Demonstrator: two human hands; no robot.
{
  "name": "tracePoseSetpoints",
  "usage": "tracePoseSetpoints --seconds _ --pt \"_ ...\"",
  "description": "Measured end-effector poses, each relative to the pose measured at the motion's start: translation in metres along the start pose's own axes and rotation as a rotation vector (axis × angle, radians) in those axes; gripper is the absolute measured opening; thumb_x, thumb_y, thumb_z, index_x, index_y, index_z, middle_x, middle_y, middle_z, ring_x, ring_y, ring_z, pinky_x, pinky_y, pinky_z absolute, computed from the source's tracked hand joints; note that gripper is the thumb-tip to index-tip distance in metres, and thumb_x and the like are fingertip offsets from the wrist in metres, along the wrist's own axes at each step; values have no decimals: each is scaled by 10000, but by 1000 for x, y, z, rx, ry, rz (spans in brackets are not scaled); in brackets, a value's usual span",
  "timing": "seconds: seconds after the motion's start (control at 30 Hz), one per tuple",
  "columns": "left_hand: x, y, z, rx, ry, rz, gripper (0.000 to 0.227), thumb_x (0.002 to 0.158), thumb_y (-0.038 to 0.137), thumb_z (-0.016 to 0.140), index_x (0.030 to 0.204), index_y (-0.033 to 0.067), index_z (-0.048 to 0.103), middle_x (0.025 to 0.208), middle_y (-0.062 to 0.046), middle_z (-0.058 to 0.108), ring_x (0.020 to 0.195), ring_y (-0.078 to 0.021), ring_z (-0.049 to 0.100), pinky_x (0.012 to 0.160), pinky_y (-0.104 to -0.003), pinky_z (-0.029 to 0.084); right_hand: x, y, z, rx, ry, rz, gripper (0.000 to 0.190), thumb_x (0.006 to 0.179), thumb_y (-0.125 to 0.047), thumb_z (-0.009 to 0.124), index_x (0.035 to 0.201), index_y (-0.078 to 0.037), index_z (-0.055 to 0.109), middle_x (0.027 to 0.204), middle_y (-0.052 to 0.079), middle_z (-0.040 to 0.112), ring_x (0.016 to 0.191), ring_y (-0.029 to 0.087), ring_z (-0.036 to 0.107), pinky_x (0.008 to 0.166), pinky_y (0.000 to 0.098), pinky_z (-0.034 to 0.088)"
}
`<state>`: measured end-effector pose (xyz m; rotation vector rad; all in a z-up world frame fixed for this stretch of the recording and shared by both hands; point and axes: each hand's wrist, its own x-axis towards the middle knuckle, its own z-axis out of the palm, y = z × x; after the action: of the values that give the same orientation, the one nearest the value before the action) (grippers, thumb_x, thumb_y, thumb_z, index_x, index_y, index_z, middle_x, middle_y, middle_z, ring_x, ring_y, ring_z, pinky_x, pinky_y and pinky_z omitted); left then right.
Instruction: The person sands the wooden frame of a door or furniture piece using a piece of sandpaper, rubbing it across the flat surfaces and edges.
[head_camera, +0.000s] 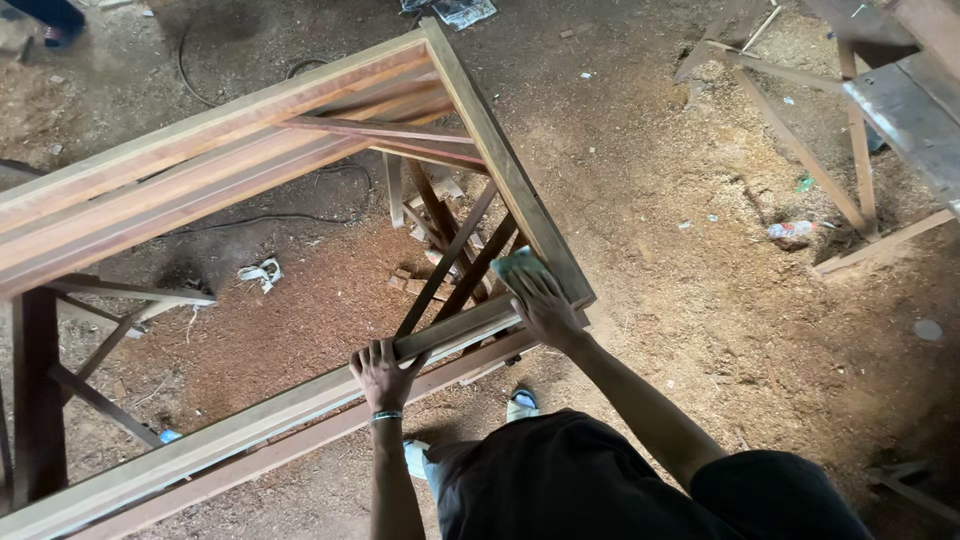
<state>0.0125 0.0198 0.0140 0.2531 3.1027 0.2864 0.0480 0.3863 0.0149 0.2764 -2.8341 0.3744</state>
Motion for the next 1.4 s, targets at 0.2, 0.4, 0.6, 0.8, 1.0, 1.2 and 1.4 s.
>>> tracePoseSetpoints --seconds 0.2,0.4,0.6,0.8,1.0,1.2,1.4 --pt "-1 1 11 20 136 50 947 622 870 689 1198 124 598 1148 -140 635 1141 -325 571 1099 -583 348 3 -37 -11 97 -13 20 565 1072 -325 411 1578 -79 365 1563 165 428 1457 345 382 1245 516 221" --pt "-1 11 2 -25 98 38 914 670 874 679 1181 120 604 1132 -113 621 1124 -277 562 1124 -580 319 -28 -11 -26 123 86 -71 532 1069 -289 422 1571 -122 367 1621 129 399 1516 300 326 1266 483 202" --pt "-2 18 -8 -59 61 6 848 680 857 685 1129 142 616 1085 -86 596 1088 -253 558 1135 -531 316 25 18 3 -21 -72 -21 550 1071 -288 444 1574 -82 361 1567 181 446 1451 334 407 1255 483 249" --pt "-1 13 -1 -89 85 24 854 697 848 698 1160 136 614 1130 -110 601 1127 -275 554 1138 -563 289 -22 -6 -13 79 85 -143 513 1062 -215 437 1561 -108 396 1604 128 443 1481 330 416 1267 501 261" --pt "0 15 -4 -84 66 10 893 692 833 717 1223 125 600 1175 -134 592 1166 -308 535 1143 -586 249 -25 37 -49 -169 203 -26 561 1037 -253 434 1540 -12 382 1597 206 390 1476 388 375 1240 515 281" --pt "1 14 0 -87 90 19 907 672 831 728 1219 118 605 1220 -149 593 1192 -319 530 1149 -583 247 -24 38 -47 -5 156 59 561 1079 -297 382 1554 2 373 1620 199 373 1487 364 386 1250 489 264" --pt "0 17 -3 -90 7 -21 886 694 828 707 1223 125 604 1217 -132 595 1208 -308 526 1173 -556 274 -34 35 -42 -32 145 81 618 1064 -350 378 1560 18 358 1621 215 366 1470 394 371 1241 486 257"
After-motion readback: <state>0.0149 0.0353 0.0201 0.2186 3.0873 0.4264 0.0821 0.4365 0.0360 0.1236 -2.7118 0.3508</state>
